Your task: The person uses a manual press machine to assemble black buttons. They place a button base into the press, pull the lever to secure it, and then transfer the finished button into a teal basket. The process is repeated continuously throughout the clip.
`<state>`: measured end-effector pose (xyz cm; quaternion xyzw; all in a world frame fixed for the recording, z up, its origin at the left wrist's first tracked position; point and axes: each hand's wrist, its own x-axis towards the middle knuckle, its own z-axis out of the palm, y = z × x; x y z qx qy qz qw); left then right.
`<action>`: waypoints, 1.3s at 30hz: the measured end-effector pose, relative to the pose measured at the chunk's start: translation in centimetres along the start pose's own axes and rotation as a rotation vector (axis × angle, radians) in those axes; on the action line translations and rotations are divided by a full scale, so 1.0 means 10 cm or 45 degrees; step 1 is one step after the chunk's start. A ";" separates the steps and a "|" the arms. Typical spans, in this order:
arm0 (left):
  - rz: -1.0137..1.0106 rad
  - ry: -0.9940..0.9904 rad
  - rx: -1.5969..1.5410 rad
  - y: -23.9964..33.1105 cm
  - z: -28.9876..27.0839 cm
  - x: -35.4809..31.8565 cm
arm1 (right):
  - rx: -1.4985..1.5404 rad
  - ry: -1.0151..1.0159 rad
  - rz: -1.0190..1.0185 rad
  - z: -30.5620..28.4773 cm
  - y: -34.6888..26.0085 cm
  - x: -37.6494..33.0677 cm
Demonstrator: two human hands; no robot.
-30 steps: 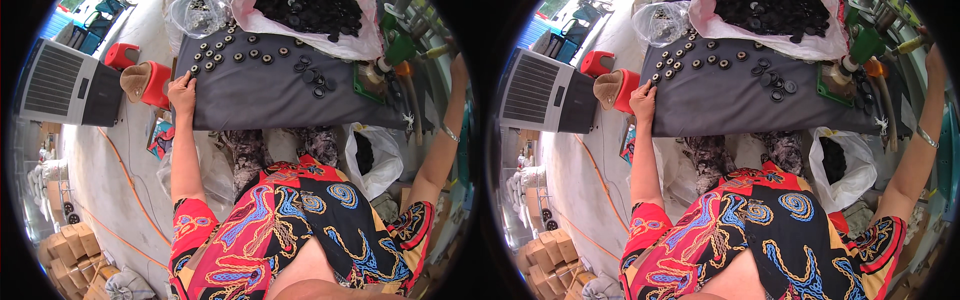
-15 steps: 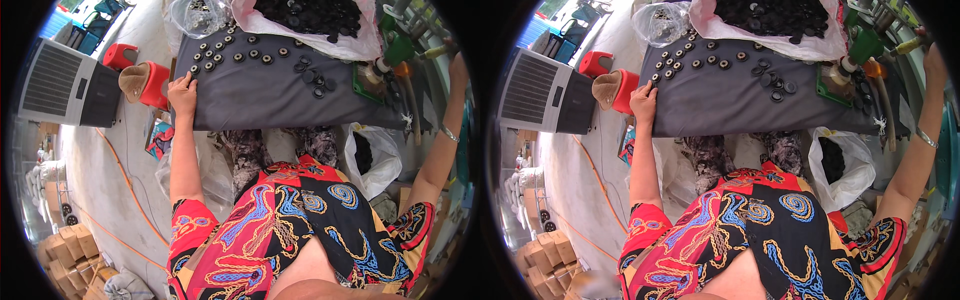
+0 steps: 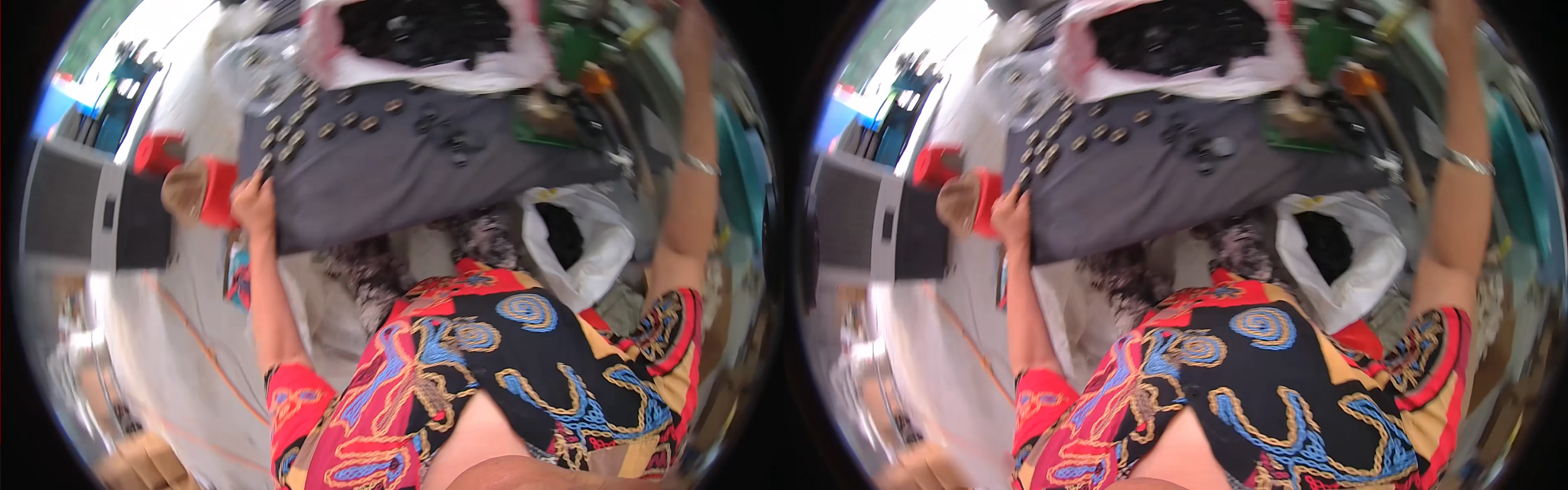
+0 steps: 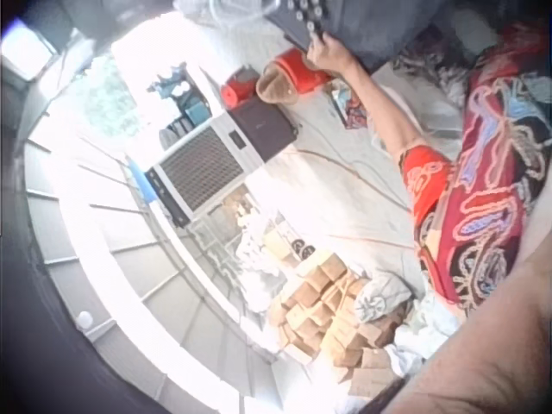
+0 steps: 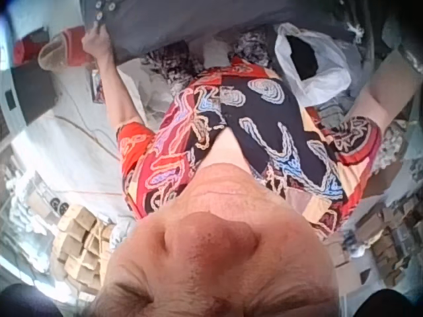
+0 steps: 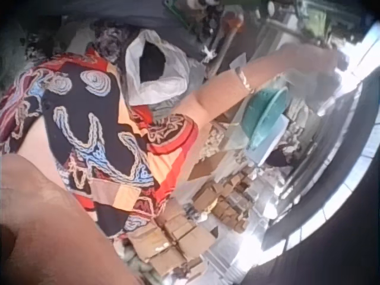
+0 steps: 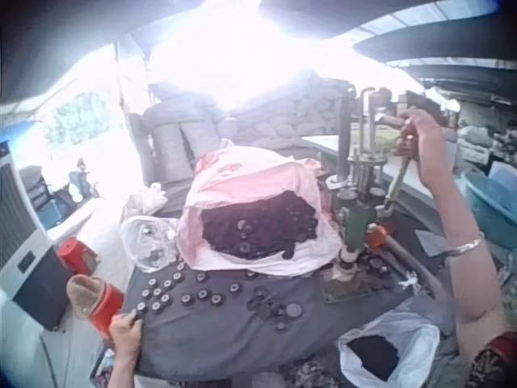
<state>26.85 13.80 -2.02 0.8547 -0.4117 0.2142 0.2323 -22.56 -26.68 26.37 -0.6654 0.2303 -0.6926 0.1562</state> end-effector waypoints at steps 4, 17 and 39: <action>0.008 0.107 -0.597 0.83 0.08 0.14 | 0.360 -0.057 0.086 0.10 -0.16 0.19; 0.465 -0.335 -1.162 4.30 0.75 0.20 | 0.532 -0.052 0.377 0.04 -0.03 0.24; 0.374 -0.537 -1.285 4.41 0.87 0.33 | 0.671 -0.397 -0.152 -0.77 -0.01 -1.42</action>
